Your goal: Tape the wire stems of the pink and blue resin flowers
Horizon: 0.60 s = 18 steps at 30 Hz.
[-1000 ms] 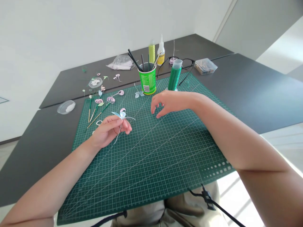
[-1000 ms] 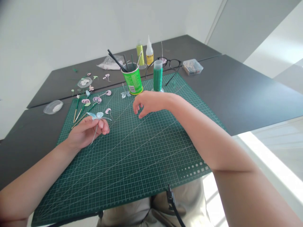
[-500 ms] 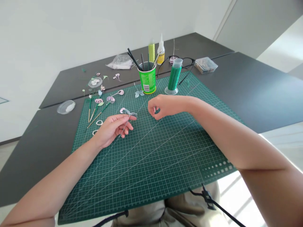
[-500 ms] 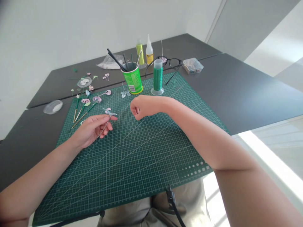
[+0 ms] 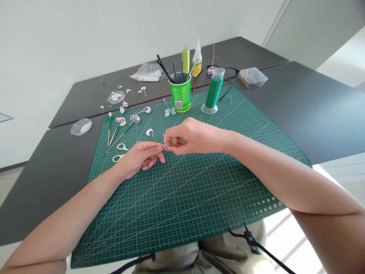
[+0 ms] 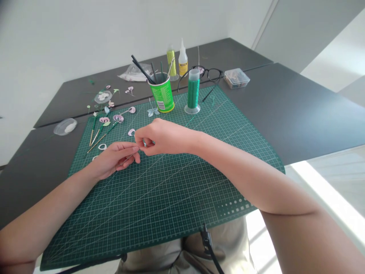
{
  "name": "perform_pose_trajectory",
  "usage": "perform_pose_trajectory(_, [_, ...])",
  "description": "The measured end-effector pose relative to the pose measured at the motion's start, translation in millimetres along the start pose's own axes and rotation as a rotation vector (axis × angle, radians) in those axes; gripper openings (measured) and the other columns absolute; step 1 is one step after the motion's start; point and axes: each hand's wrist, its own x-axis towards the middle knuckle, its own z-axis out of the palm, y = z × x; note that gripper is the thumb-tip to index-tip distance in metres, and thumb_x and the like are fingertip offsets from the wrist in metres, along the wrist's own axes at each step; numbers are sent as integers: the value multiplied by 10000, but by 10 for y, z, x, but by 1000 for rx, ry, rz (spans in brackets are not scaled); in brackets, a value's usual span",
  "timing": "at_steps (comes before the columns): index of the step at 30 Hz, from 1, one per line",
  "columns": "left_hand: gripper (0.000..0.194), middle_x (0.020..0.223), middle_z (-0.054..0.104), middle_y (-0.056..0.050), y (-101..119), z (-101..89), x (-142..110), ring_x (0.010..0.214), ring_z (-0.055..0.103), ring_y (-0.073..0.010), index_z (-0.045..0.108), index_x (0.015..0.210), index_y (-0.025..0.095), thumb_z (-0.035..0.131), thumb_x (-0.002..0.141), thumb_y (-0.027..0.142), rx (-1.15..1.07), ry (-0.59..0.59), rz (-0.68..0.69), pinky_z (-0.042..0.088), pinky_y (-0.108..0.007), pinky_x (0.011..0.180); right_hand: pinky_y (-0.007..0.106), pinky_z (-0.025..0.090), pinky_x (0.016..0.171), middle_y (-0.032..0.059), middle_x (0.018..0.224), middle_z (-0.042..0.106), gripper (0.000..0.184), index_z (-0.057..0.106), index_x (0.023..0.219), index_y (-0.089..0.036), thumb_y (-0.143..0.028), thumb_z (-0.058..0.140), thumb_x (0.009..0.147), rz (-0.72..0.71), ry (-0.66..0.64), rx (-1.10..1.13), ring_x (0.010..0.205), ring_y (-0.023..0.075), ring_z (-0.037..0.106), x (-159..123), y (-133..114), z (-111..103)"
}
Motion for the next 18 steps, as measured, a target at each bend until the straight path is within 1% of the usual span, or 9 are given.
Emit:
perform_pose_trajectory(3, [327,695,771,-31,-5,-8,0,424,417,-9,842,793,159,947,791,469,19,-20,5,277,-110,344,264,260,603,-52,645,555,108,680,855,-161,-85,632,914,12,-9,-220,586,85,420,12,-39,82])
perform_pose_trajectory(5, [304,725,791,-42,-15,-16,2,425,404,-5,855,859,164,942,800,450,22,-24,3,261,-109,353,275,228,593,-43,658,538,119,672,853,-162,-96,615,934,12,-6,-305,588,93,390,14,-51,97])
perform_pose_trajectory(8, [288,758,809,-52,-32,-25,3,440,419,-18,864,937,170,935,808,418,14,-14,-3,268,-118,355,278,213,589,-33,690,558,121,665,862,-162,-98,606,946,15,-15,-372,601,98,374,18,-64,98])
perform_pose_trajectory(11, [304,783,820,-59,-46,-29,0,467,466,-43,863,959,169,938,800,417,2,0,-3,313,-134,355,281,207,589,-24,730,600,117,662,872,-160,-98,609,957,37,-47,-430,617,101,368,25,-70,102])
perform_pose_trajectory(13, [312,794,824,-61,-50,-31,-3,481,485,-55,862,965,171,936,802,426,-4,1,-2,332,-141,356,286,201,588,-14,748,617,135,659,872,-159,-124,599,988,35,-60,-470,620,104,368,29,-67,112])
perform_pose_trajectory(16, [270,801,823,-55,-49,-27,-4,485,475,-54,857,922,174,916,825,419,7,-19,10,339,-145,360,295,189,583,5,761,637,183,663,882,-159,-172,571,1040,22,-71,-517,614,113,380,35,-59,130])
perform_pose_trajectory(18, [231,806,821,-52,-42,-21,-2,491,478,-51,850,873,173,900,843,397,30,-32,24,351,-145,369,297,184,579,22,790,672,171,676,916,-159,-178,570,1050,31,-99,-539,621,119,421,41,-63,140])
